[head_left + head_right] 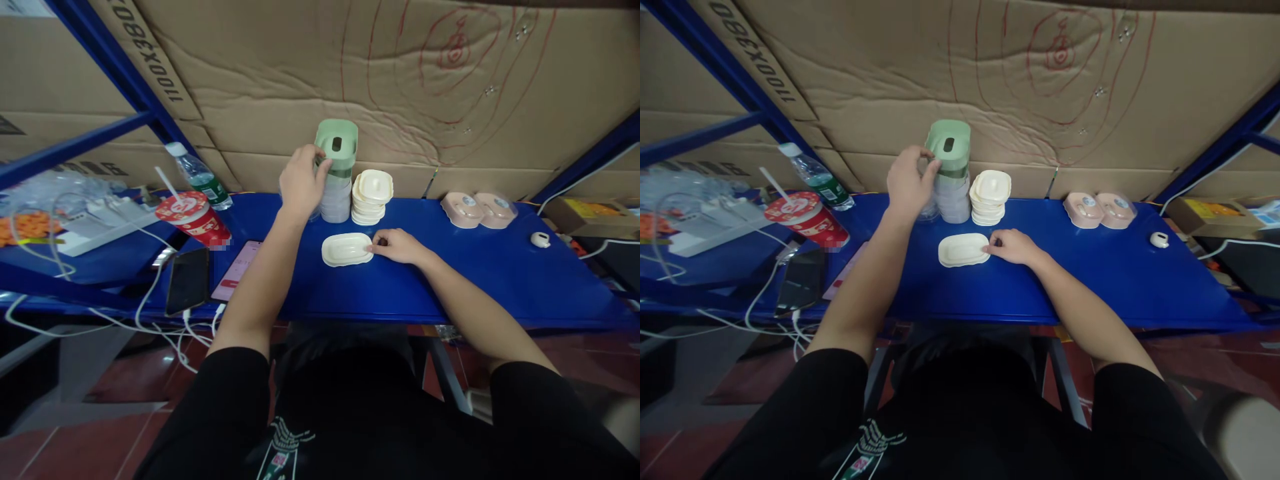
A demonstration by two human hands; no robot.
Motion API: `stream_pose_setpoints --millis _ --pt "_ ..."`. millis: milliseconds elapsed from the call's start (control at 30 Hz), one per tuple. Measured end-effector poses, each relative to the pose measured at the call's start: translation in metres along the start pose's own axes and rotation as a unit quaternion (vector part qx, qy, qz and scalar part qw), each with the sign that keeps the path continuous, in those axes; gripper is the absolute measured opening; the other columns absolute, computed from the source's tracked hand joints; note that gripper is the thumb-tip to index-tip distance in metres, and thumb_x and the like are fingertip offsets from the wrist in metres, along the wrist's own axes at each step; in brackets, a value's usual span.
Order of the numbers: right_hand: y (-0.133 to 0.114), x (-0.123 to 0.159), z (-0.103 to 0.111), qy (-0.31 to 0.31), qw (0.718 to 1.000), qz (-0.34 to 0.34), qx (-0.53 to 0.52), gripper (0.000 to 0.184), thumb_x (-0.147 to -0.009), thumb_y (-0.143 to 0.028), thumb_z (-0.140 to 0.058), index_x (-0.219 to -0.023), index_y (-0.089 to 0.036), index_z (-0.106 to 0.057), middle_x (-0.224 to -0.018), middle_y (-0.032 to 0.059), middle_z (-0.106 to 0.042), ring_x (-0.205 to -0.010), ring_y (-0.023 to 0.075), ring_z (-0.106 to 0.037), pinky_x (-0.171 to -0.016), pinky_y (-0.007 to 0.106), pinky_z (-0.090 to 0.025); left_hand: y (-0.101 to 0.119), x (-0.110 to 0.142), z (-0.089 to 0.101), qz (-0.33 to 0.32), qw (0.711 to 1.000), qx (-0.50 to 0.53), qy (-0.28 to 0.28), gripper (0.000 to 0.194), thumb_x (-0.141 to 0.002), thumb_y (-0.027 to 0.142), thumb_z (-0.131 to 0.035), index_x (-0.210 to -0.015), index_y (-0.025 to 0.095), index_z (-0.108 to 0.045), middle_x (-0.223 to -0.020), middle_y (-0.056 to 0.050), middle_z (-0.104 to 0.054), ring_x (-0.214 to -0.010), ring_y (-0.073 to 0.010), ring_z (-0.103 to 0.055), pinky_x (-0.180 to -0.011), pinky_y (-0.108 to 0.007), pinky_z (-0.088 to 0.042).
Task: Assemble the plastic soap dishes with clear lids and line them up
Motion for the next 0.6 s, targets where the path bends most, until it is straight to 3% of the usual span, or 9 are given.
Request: stream_pose_setpoints --millis 100,167,267,367,467,533,600 --pt "-0.001 0.0 0.006 0.03 0.999 0.005 -0.037 0.038 -0.094 -0.062 -0.073 -0.096 -0.024 -0.076 -0.082 0.0043 -0.078 -0.075 0.0218 -0.07 -0.068 0.034 -0.044 -0.007 0.006 0.016 -0.016 0.995 0.074 0.068 0.041 -0.11 0.064 -0.048 -0.123 0.03 -0.065 -0.114 -0.008 -0.076 -0.115 -0.0275 -0.073 -0.094 -0.04 -0.06" --pt "-0.004 0.001 0.017 0.087 0.992 0.016 -0.095 0.047 -0.093 -0.068 -0.071 -0.106 -0.023 -0.075 -0.077 0.0032 -0.075 -0.072 0.0216 -0.069 -0.069 0.034 -0.047 -0.01 0.016 0.02 -0.026 0.988 0.141 0.053 0.047 -0.109 0.07 -0.046 -0.115 0.027 -0.065 -0.096 -0.005 -0.074 -0.098 -0.0243 -0.076 -0.082 -0.036 -0.06" --pt "-0.006 0.007 0.036 0.176 0.966 0.027 -0.19 0.074 -0.091 -0.084 -0.062 -0.133 -0.024 -0.067 -0.074 0.0021 -0.071 -0.07 0.0234 -0.069 -0.07 0.038 -0.054 -0.013 0.037 0.007 -0.007 0.97 0.231 -0.074 0.056 -0.109 0.077 -0.039 -0.105 0.026 -0.063 -0.074 -0.001 -0.066 -0.069 -0.0181 -0.07 -0.063 -0.03 -0.053" --pt "-0.006 0.013 0.046 0.227 0.949 0.028 -0.218 0.089 -0.091 -0.095 -0.049 -0.146 -0.027 -0.06 -0.087 0.0077 -0.074 -0.078 0.0278 -0.072 -0.07 0.044 -0.059 -0.007 0.067 -0.02 0.032 0.924 0.284 -0.254 0.056 -0.109 0.076 -0.038 -0.098 0.025 -0.06 -0.074 -0.003 -0.07 -0.053 -0.0131 -0.058 -0.054 -0.028 -0.046" --pt "-0.002 0.016 0.052 0.273 0.939 0.022 -0.208 0.086 -0.09 -0.097 -0.046 -0.131 -0.025 -0.069 -0.1 0.0117 -0.076 -0.091 0.0304 -0.073 -0.078 0.047 -0.062 0.001 0.087 -0.041 0.064 0.882 0.284 -0.371 0.054 -0.112 0.07 -0.035 -0.107 0.024 -0.064 -0.093 -0.01 -0.082 -0.054 -0.0119 -0.058 -0.055 -0.029 -0.048" --pt "0.002 0.013 0.05 0.279 0.934 0.005 -0.222 0.081 -0.087 -0.097 -0.053 -0.115 -0.024 -0.074 -0.1 0.0104 -0.077 -0.092 0.0291 -0.073 -0.081 0.045 -0.062 0.0 0.09 -0.049 0.085 0.874 0.261 -0.401 0.057 -0.113 0.068 -0.032 -0.122 0.023 -0.065 -0.101 -0.013 -0.084 -0.057 -0.0133 -0.063 -0.056 -0.03 -0.05" --pt "0.004 0.005 0.038 0.244 0.936 -0.013 -0.253 0.078 -0.084 -0.096 -0.06 -0.106 -0.022 -0.076 -0.098 0.0092 -0.079 -0.09 0.0273 -0.073 -0.079 0.042 -0.061 -0.004 0.089 -0.051 0.098 0.878 0.231 -0.409 0.064 -0.112 0.07 -0.028 -0.136 0.023 -0.064 -0.099 -0.013 -0.084 -0.062 -0.017 -0.069 -0.056 -0.031 -0.052"
Point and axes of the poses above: each hand's wrist, its own x-axis away from the middle knuckle, its own z-axis out of the back of the hand, y = z × x, the point moved 9 cm from there along -x, towards the middle knuckle
